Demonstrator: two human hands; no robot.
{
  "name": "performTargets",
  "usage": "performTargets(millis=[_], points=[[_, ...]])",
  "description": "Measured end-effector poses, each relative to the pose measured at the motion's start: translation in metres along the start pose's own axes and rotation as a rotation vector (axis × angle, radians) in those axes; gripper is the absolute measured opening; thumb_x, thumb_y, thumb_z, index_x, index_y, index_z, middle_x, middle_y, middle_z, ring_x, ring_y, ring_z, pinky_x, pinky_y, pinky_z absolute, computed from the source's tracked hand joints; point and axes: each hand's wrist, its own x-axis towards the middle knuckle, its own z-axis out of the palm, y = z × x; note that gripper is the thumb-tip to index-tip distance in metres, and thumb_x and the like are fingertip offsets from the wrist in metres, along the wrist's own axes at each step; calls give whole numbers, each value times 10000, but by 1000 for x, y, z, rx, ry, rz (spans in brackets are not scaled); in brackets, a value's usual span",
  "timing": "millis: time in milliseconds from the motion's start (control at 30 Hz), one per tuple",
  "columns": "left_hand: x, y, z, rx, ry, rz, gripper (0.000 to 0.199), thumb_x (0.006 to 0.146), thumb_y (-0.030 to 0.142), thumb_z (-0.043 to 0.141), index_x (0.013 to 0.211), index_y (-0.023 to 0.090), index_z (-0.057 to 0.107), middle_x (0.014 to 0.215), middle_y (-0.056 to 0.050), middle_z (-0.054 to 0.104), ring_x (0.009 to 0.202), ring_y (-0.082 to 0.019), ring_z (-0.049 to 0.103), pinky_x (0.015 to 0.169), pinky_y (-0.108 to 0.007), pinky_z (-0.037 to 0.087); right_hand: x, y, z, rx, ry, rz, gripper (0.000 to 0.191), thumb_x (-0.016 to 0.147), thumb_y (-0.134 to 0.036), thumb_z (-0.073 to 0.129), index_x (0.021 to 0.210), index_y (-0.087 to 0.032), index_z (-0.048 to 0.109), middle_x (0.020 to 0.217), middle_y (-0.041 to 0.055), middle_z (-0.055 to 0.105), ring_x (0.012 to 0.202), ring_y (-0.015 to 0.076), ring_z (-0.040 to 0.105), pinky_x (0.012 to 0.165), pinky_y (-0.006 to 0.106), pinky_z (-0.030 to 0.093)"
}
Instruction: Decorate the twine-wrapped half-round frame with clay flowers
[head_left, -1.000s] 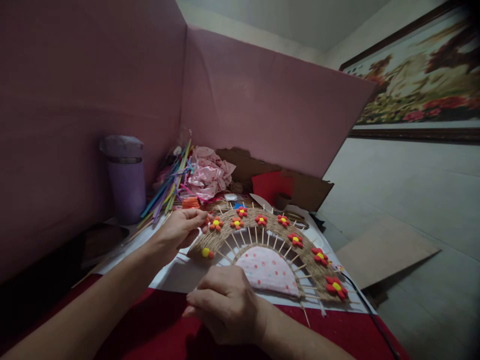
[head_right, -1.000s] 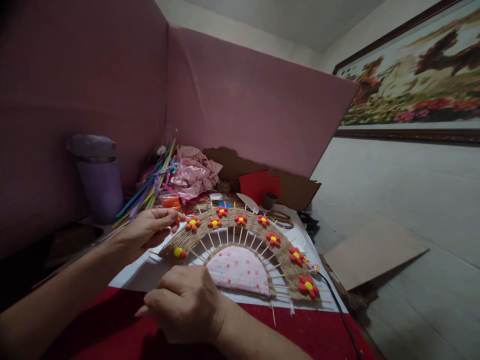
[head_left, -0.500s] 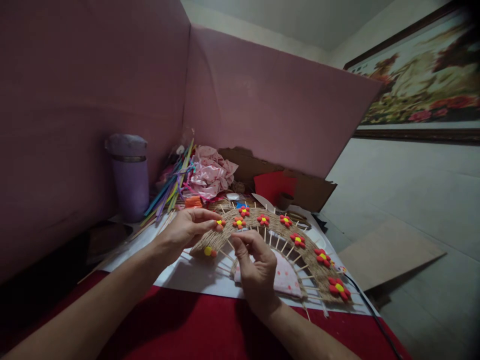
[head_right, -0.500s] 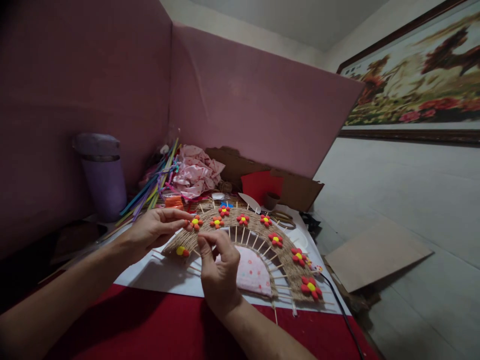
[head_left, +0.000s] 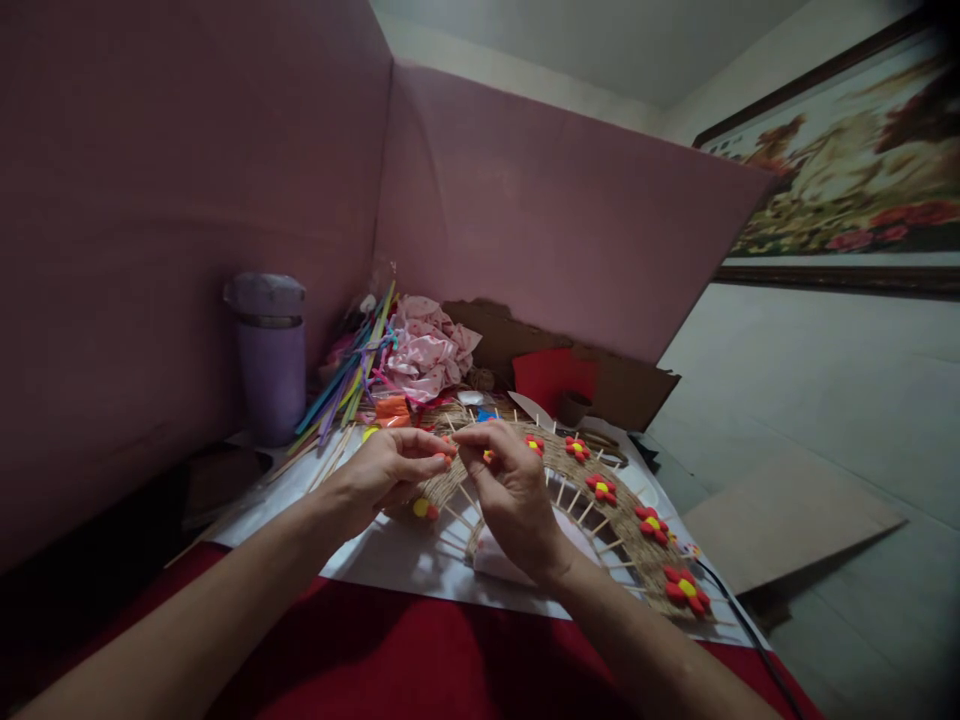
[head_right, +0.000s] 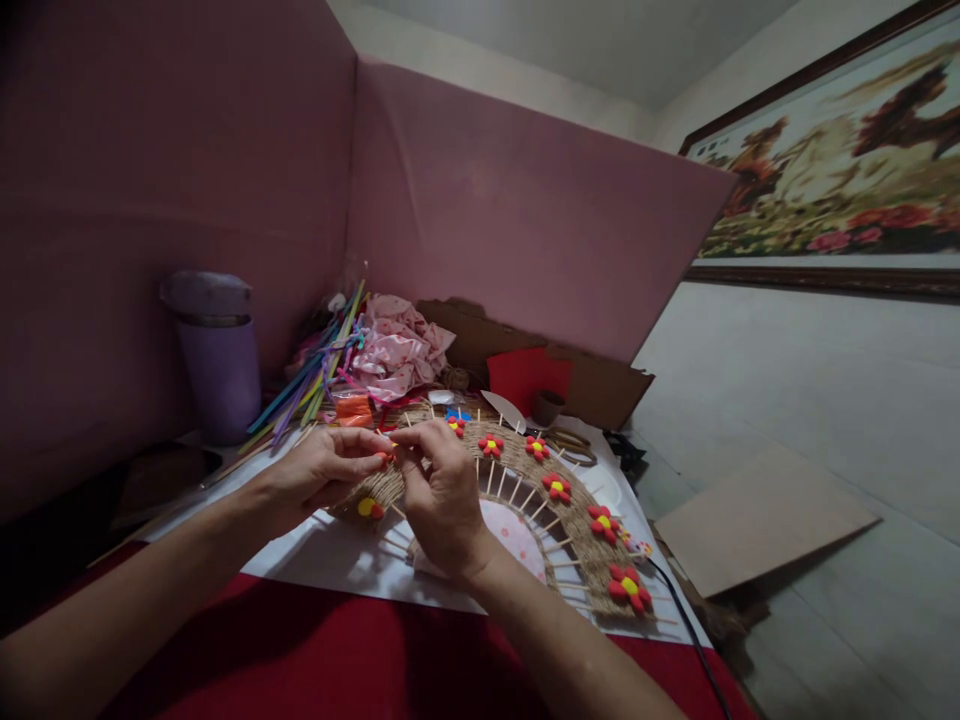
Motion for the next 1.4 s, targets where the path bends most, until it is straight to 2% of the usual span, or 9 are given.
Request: performTargets(millis=[133,333,500,600,700,800,900,1033,1400], points=[[1,-3,-3,-27,-38,14,305,712,429,667,672,166,517,386,104,298,306,-13,149,329,-192,64,7,0,2,-22,-59,-13,140,828,-118,543,825,-209,650,819,20,587,800,150,543,697,290,419],[1,-4,-4,0,-51,22,444,756,580,531,647,149,515,408,92,297,320,-13,134,324,-192,64,0,-1,8,14,-80,29,106,825,-164,572,900,-214,627,854,15,592,779,142,542,653,269,424],[0,-3,-2,40,-41,43,451,722,562,588,625,124,542,392,89,300,315,-3,150,327,-179,65,-2,0,11,-75,-54,9,128,769,-131,637,862,-216,613,841,6,572,774,146,530,684,275,428],[-1,-1,-1,22,-4,19,472,734,579,561,667,111,571,439,56,395,310,4,168,330,-180,51,-2,2,10,-85,-36,-4,82,794,-135,610,819,-213,607,828,9,571,763,146,526,682,278,424],[-2,0,-1,10,-21,35,389,735,502,610,688,116,580,482,46,442,311,8,179,330,-183,50,-5,5,10,-57,-6,10,54,807,-157,601,819,-209,596,815,6,563,732,139,519,658,271,422],[-1,0,-1,38,-57,41,301,714,397,669,631,126,566,420,74,368,312,0,170,330,-189,59,-8,8,11,-28,16,33,45,812,-165,596,792,-203,581,791,-1,558,705,129,517,620,255,420],[0,-1,-2,60,-50,31,276,711,363,675,607,135,558,385,82,329,315,-9,175,336,-191,65,-11,11,10,15,-4,49,99,787,-154,622,863,-205,582,793,-5,566,693,125,521,589,242,420],[0,-2,-3,86,-26,39,301,719,386,664,588,140,548,373,85,305,322,-14,183,344,-192,71,-13,15,9,22,-42,35,77,814,-150,581,866,-200,609,786,3,576,696,129,518,619,259,423],[-1,2,-1,101,-45,-5,244,730,351,645,659,119,625,344,97,278,312,-15,152,349,-201,72,-15,14,8,-25,7,8,117,801,-83,554,805,-194,593,775,1,577,677,123,527,609,251,427]])
